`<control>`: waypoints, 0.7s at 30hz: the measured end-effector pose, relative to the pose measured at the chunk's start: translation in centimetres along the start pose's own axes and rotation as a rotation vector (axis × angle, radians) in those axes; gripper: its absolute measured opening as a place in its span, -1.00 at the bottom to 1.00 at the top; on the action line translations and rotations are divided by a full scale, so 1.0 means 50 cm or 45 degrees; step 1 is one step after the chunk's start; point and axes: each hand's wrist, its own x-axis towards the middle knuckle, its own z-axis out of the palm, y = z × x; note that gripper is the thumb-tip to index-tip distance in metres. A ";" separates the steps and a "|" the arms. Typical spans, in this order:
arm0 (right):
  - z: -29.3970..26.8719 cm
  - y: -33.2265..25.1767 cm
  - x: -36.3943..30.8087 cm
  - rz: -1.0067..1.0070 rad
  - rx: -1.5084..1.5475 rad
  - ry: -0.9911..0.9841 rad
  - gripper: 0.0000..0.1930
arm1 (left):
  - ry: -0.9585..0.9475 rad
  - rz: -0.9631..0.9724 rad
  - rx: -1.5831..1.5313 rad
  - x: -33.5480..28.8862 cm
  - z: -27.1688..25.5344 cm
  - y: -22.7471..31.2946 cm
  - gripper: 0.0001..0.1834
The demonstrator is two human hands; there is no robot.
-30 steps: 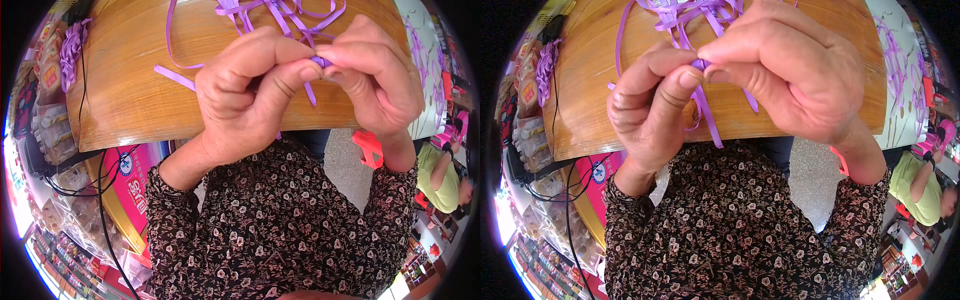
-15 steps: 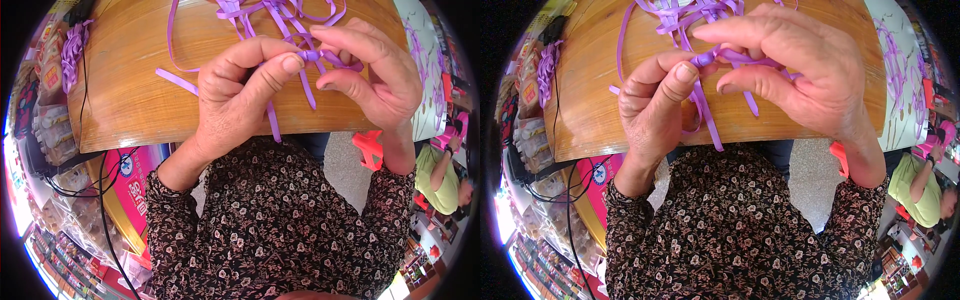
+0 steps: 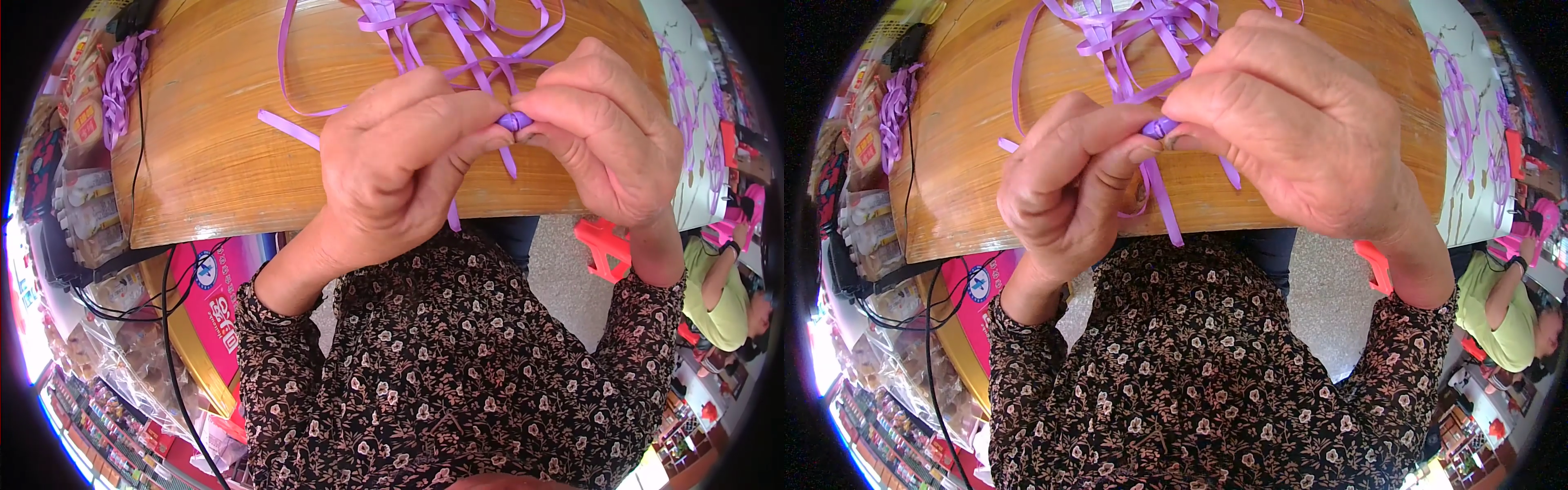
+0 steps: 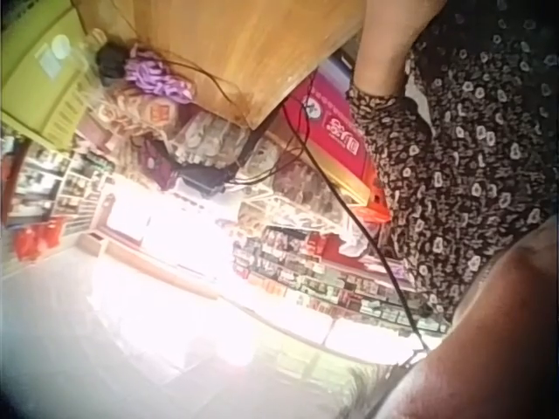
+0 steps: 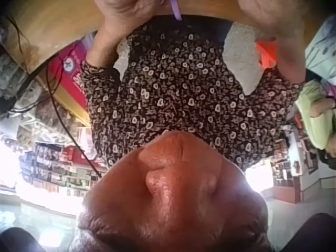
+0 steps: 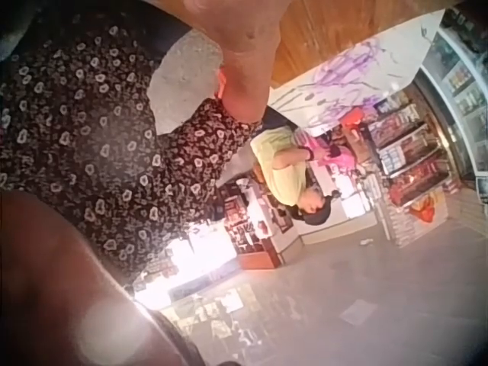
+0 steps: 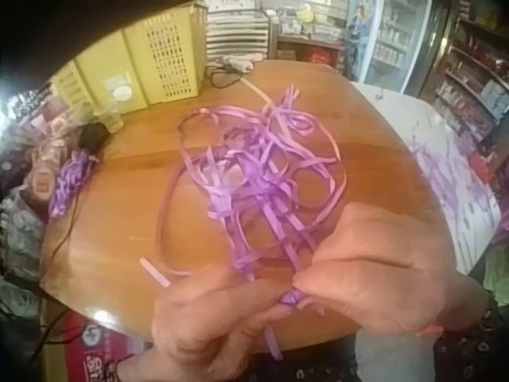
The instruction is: Weaving purple plastic strips into a basket or decorative item.
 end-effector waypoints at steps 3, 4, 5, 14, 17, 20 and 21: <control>0.000 0.001 -0.004 0.025 0.049 -0.026 -0.78 | 0.028 0.280 0.248 0.003 0.000 -0.006 -0.82; 0.001 0.002 -0.008 0.035 0.106 -0.038 -0.79 | 0.052 0.418 0.335 0.003 0.001 -0.010 -0.79; 0.001 0.001 -0.012 0.039 0.106 -0.039 -0.79 | 0.050 0.417 0.332 0.002 0.001 -0.014 -0.79; 0.032 0.000 -0.053 1.319 1.540 -0.247 -0.69 | -0.129 0.508 0.564 -0.014 -0.002 -0.029 -0.64; 0.028 -0.001 -0.051 1.304 1.445 -0.359 -0.66 | -0.073 0.456 0.478 -0.013 0.004 -0.033 -0.76; 0.011 0.004 -0.040 0.866 0.873 -0.327 -0.69 | -0.004 0.181 0.283 -0.015 0.005 -0.019 -0.86; 0.019 0.011 -0.045 0.680 0.654 -0.163 -0.69 | 0.010 -0.049 0.088 -0.023 0.006 -0.019 -0.91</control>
